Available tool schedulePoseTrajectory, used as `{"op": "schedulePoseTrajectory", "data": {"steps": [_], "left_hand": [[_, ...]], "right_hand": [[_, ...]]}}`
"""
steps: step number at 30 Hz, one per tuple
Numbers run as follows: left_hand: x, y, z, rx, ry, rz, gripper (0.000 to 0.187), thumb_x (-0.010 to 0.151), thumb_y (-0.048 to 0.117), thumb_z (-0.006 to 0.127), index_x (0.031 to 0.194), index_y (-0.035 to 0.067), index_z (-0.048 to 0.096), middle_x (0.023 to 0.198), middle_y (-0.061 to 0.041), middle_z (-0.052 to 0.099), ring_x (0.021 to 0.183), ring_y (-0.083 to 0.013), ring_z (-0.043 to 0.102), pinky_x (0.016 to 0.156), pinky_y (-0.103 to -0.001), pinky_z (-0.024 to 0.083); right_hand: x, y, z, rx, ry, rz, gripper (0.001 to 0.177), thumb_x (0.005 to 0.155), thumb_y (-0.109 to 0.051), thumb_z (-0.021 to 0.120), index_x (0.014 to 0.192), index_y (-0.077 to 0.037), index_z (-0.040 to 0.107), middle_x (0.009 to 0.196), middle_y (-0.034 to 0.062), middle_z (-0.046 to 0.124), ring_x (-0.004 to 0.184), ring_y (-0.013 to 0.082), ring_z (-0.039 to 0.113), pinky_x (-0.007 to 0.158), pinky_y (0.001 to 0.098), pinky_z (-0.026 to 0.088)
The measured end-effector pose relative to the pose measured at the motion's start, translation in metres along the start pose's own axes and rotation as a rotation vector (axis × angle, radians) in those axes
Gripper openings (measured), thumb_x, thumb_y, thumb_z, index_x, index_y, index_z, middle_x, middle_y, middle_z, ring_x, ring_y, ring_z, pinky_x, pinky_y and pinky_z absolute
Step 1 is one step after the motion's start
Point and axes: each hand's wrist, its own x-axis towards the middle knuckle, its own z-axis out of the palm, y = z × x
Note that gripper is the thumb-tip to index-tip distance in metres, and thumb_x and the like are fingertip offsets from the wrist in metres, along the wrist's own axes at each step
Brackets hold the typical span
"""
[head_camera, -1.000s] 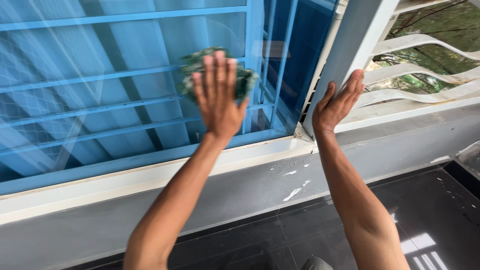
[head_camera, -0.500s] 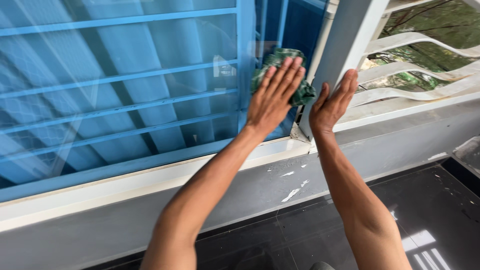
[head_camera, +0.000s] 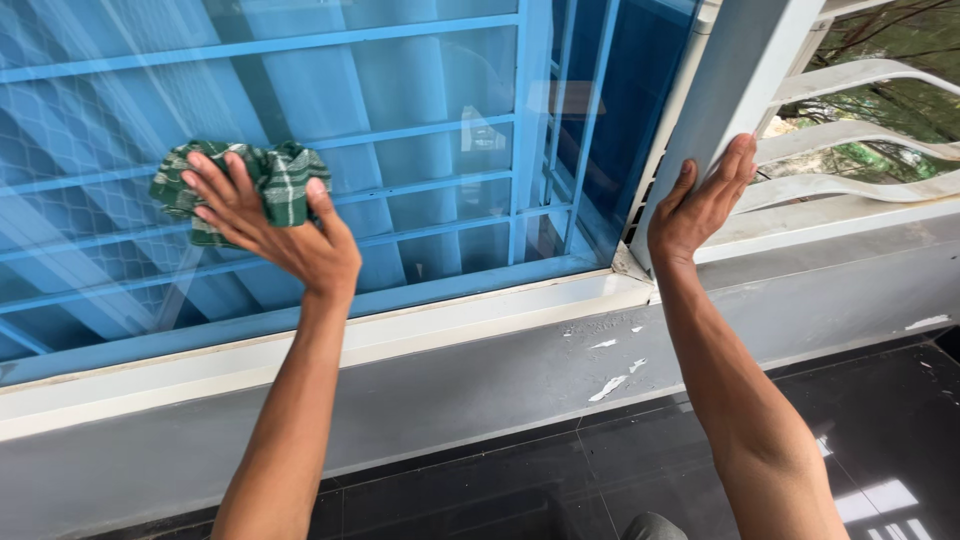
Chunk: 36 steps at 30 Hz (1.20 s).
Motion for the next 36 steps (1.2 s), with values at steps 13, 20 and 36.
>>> {"op": "schedulePoseTrajectory", "data": {"steps": [13,20,36], "left_hand": [[-0.057,0.283,0.136,-0.243,-0.369,0.557,0.096,0.101,0.046,0.072,0.169,0.012,0.013,0.176,-0.008,0.002,0.165,-0.0249,0.003,0.136,-0.047,-0.001],[-0.057,0.281,0.131,-0.160,-0.391,0.708,0.096,0.102,0.045,0.072,0.170,0.012,0.013,0.177,-0.007,0.003,0.165,-0.0229,0.004,0.137,-0.044,-0.003],[0.029,-0.042,-0.023,0.069,-0.060,0.112,0.072,0.112,0.066,0.028,0.168,0.021,0.021,0.176,-0.012,0.011,0.163,-0.0317,0.006,0.133,-0.054,-0.001]], "right_hand": [[0.007,-0.009,-0.011,0.118,0.015,-0.025,0.057,0.117,-0.015,0.053,0.164,-0.005,0.022,0.164,0.0259,0.033,0.155,0.0457,0.034,0.130,0.0548,0.028],[0.004,-0.004,-0.013,0.126,-0.022,-0.057,0.057,0.117,-0.012,0.048,0.166,-0.006,0.018,0.167,0.0277,0.028,0.156,0.0480,0.032,0.130,0.0528,0.033],[0.000,0.005,0.002,0.046,0.000,-0.013,0.053,0.124,-0.027,0.043,0.168,-0.013,0.017,0.168,0.0221,0.028,0.159,0.0430,0.033,0.133,0.0542,0.036]]}}
